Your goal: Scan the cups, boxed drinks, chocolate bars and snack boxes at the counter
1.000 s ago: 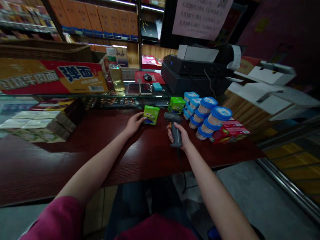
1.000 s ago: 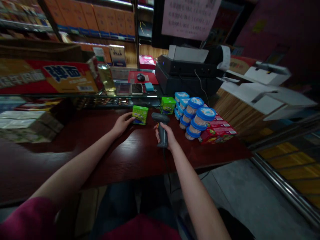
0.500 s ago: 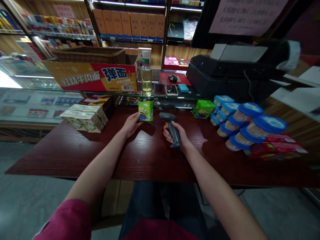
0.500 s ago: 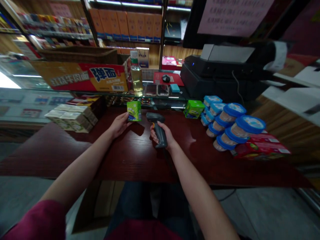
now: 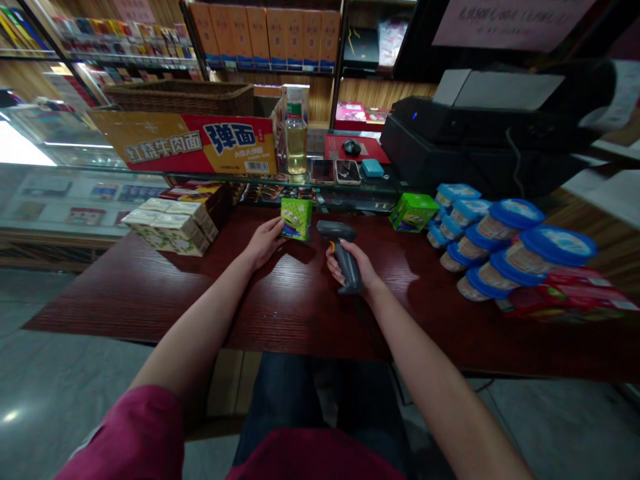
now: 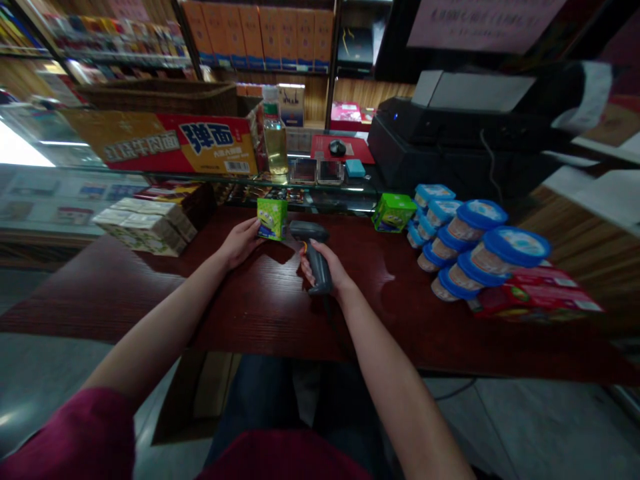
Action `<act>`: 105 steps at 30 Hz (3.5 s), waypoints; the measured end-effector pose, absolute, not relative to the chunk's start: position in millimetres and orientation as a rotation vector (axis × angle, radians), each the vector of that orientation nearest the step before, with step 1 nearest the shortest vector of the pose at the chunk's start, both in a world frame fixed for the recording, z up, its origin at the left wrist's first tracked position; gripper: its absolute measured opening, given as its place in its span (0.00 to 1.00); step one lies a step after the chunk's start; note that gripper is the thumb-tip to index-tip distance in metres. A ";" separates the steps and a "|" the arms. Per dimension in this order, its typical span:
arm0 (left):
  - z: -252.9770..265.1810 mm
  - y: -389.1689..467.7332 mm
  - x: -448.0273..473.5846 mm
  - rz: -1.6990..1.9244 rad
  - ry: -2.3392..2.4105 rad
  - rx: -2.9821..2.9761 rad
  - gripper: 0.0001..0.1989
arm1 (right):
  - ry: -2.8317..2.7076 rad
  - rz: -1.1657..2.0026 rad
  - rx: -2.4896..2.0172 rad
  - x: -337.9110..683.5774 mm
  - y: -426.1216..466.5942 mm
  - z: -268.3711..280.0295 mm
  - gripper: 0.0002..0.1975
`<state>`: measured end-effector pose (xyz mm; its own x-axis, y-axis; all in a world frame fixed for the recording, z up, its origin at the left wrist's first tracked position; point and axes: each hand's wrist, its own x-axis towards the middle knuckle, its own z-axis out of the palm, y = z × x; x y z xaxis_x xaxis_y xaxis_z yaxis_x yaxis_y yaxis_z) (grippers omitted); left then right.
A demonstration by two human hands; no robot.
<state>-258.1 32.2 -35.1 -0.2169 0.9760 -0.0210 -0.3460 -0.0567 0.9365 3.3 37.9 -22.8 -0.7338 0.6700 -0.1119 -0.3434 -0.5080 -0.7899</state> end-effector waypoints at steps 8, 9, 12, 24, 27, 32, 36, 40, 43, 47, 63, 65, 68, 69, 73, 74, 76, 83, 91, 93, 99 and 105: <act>-35.9 32.8 -280.8 1.572 1.274 1.270 0.28 | -1.021 2.232 -0.518 7.1 35.8 -18.9 0.18; -34.6 31.4 -286.5 1.573 1.327 1.350 0.28 | -1.021 2.229 -0.515 7.6 35.5 -18.4 0.18; -31.0 24.7 -303.0 1.541 1.420 1.468 0.27 | -1.023 2.222 -0.512 8.5 34.5 -17.2 0.17; -26.6 10.3 -310.4 1.630 1.609 1.522 0.34 | -1.040 2.219 -0.523 11.4 31.7 -18.6 0.16; -23.8 7.5 -278.5 1.768 1.892 1.649 0.35 | -1.048 2.220 -0.526 10.9 30.9 -17.9 0.16; -23.0 14.7 -237.7 1.673 2.173 1.836 0.39 | -1.032 2.213 -0.538 11.8 29.7 -16.4 0.15; -23.2 22.7 -249.3 1.677 2.189 1.840 0.33 | -1.044 2.204 -0.526 12.5 29.7 -15.6 0.15; -22.3 17.7 -282.7 1.742 2.272 1.792 0.31 | -1.065 2.203 -0.539 11.2 29.0 -15.3 0.17; -21.8 13.6 -307.0 1.777 2.312 1.752 0.31 | -1.068 2.197 -0.547 10.4 27.7 -15.3 0.16; -22.6 19.4 -325.8 1.792 2.298 1.714 0.32 | -1.080 2.193 -0.546 10.3 27.6 -16.4 0.15; -21.6 73.2 -344.2 1.804 2.219 1.692 0.32 | -1.092 2.179 -0.603 5.6 32.6 -20.8 0.16; -21.4 76.0 -345.1 1.801 2.207 1.683 0.31 | -1.084 2.192 -0.606 4.9 32.2 -19.8 0.16; -20.7 79.3 -345.2 1.783 2.234 1.661 0.32 | -1.069 2.197 -0.601 4.0 31.6 -18.4 0.17; -20.3 80.0 -345.1 1.773 2.257 1.655 0.32 | -1.065 2.195 -0.596 3.7 31.5 -18.2 0.17; -17.0 76.9 -343.6 1.734 2.296 1.681 0.36 | -1.042 2.199 -0.553 3.9 33.1 -20.0 0.18; -15.7 74.1 -342.3 1.736 2.289 1.692 0.38 | -1.032 2.198 -0.535 4.9 34.1 -20.7 0.18; -12.5 66.2 -336.9 1.752 2.279 1.707 0.40 | -1.004 2.180 -0.503 8.9 36.6 -22.0 0.18; -8.9 49.4 -259.2 1.558 2.133 2.124 0.33 | -0.881 1.993 -0.553 54.4 55.3 -19.3 0.18; -21.8 83.6 -67.8 1.295 1.660 2.432 0.34 | -0.743 1.782 -0.663 150.2 72.1 -21.6 0.17; -22.8 98.7 -27.2 1.335 1.592 2.372 0.35 | -0.720 1.755 -0.691 165.5 71.8 -23.5 0.18; -22.3 144.6 34.3 1.433 1.583 2.302 0.37 | -0.662 1.774 -0.653 173.5 77.3 -27.4 0.18; -26.0 163.0 34.3 1.569 1.628 2.196 0.26 | -0.660 1.829 -0.635 171.9 85.8 -24.4 0.19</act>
